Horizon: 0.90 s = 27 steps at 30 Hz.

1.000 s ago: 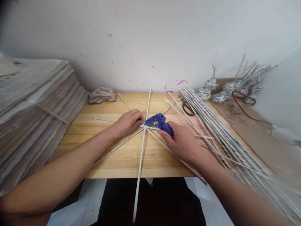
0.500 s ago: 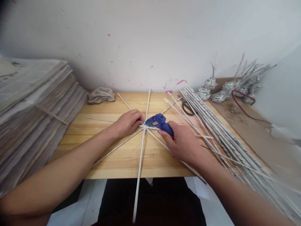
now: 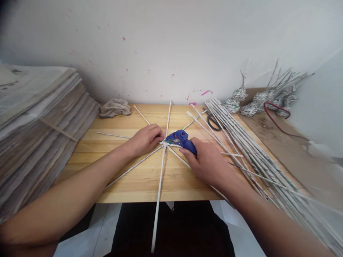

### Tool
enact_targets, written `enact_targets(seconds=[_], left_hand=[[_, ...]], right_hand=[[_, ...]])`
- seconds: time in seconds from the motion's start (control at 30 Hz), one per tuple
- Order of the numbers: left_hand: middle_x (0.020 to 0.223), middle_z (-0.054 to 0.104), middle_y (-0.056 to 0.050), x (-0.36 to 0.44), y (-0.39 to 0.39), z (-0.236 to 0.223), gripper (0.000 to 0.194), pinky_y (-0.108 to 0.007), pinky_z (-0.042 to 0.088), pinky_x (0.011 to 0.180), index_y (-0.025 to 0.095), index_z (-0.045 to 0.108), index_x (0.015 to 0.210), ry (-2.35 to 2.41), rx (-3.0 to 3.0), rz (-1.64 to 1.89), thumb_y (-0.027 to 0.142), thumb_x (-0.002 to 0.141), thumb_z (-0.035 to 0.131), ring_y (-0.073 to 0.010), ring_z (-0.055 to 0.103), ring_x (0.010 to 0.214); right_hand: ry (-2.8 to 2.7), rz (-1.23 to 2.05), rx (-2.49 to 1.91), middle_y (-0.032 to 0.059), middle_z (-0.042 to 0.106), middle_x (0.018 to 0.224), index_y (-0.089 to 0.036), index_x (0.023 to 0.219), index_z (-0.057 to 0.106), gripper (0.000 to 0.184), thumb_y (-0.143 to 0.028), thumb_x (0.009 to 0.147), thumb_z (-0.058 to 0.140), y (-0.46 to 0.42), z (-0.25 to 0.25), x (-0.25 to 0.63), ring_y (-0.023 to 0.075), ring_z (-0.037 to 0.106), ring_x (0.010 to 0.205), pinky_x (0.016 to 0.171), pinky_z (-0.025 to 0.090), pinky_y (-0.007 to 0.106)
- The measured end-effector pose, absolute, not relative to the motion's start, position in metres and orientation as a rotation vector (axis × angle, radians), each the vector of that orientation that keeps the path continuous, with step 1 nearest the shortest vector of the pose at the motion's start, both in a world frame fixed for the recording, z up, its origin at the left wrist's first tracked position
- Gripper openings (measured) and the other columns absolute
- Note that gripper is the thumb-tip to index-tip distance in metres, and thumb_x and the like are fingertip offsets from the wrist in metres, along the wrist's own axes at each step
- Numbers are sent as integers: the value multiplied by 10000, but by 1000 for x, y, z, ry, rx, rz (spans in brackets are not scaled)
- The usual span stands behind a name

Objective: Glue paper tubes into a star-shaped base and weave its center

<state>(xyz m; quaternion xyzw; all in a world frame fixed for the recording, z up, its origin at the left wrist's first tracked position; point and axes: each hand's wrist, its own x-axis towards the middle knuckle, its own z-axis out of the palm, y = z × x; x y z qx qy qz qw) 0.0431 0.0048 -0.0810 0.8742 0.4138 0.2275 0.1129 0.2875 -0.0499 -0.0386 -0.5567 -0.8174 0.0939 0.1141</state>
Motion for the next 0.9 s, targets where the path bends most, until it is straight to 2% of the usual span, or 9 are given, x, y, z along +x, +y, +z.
enact_targets(seconds=[0.37,0.53,0.67,0.9], left_hand=[[861,592,-54,43,5,-82,111,-293,433,753,173,581,842,1189,2600,691,155,900,488,-177,538,820],[857,599,-49,42,4,-83,123,-292,434,756,175,585,838,1163,2623,709,162,906,483,-174,538,816],[863,608,-49,43,2,-81,120,-296,439,763,176,593,841,1167,2625,696,151,896,490,-175,544,823],[889,621,-54,42,-1,-79,126,-307,454,791,176,605,864,1172,2678,634,170,905,485,-183,556,854]], right_hand=[[-2436,234,-1638,34,600,690,-212,820,488,290,-474,937,443,-56,-31,286,194,534,644,575,292,282],[-2354,423,-1533,9,593,691,-207,807,537,303,-475,932,472,-61,-26,293,164,538,628,583,360,270],[-2206,580,-1504,11,626,731,-204,891,605,301,-488,918,506,-68,-24,311,169,574,670,616,424,276],[-1883,644,-1694,-7,580,596,-214,850,632,340,-552,842,588,-94,-21,359,162,540,540,504,422,274]])
